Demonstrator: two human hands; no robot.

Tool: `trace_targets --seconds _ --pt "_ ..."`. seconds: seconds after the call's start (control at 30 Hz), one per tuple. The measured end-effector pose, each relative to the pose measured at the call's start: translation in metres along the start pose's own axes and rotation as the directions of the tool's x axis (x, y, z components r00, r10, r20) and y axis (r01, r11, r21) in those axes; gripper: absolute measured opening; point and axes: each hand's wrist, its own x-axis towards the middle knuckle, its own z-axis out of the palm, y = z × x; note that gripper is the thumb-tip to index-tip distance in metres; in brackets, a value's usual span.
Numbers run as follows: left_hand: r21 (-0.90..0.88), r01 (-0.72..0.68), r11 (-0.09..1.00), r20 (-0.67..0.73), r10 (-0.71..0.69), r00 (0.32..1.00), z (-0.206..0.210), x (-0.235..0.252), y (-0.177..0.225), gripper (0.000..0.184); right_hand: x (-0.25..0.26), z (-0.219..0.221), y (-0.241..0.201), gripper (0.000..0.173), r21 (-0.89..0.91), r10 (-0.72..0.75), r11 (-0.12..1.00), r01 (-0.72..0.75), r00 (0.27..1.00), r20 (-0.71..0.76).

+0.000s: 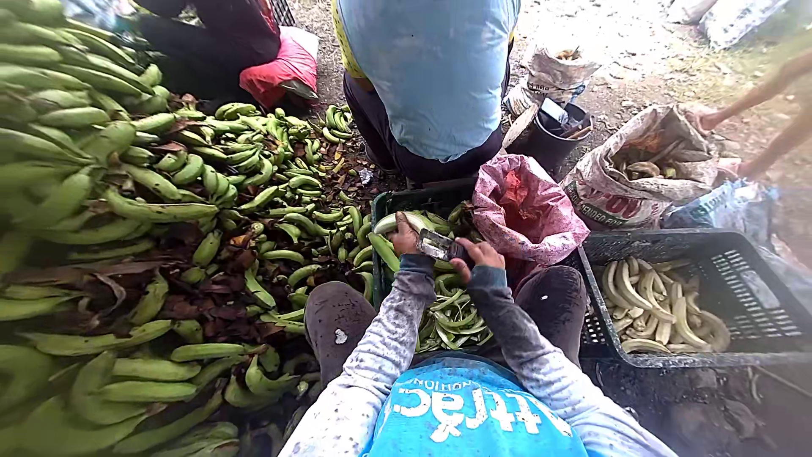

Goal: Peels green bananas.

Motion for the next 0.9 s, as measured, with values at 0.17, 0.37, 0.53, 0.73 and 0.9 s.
trace_targets --seconds 0.17,0.37,0.53,0.73,0.9 --pt "-0.010 -0.046 0.999 0.327 0.046 0.944 -0.008 -0.010 0.008 0.039 0.009 -0.004 0.005 0.054 -0.028 -0.071 0.997 0.067 0.986 -0.149" --pt "0.173 -0.244 0.954 0.670 0.067 0.739 -0.040 -0.008 0.025 0.052 0.021 -0.001 0.013 0.053 -0.162 -0.285 0.956 0.243 0.901 -0.327" --pt "0.325 -0.540 0.776 0.930 -0.159 0.330 -0.055 -0.001 0.047 0.051 0.065 -0.045 -0.006 0.048 -0.096 -0.107 0.990 0.102 0.993 -0.050" --pt "0.394 -0.371 0.841 0.811 -0.128 0.570 -0.054 0.001 0.040 0.047 0.059 -0.034 -0.015 0.050 0.015 -0.034 0.999 0.032 0.997 0.073" --pt "0.047 0.254 0.966 0.460 -0.246 0.853 -0.027 0.005 0.023 0.045 -0.006 0.012 0.003 0.047 -0.006 -0.309 0.948 0.317 0.917 -0.253"
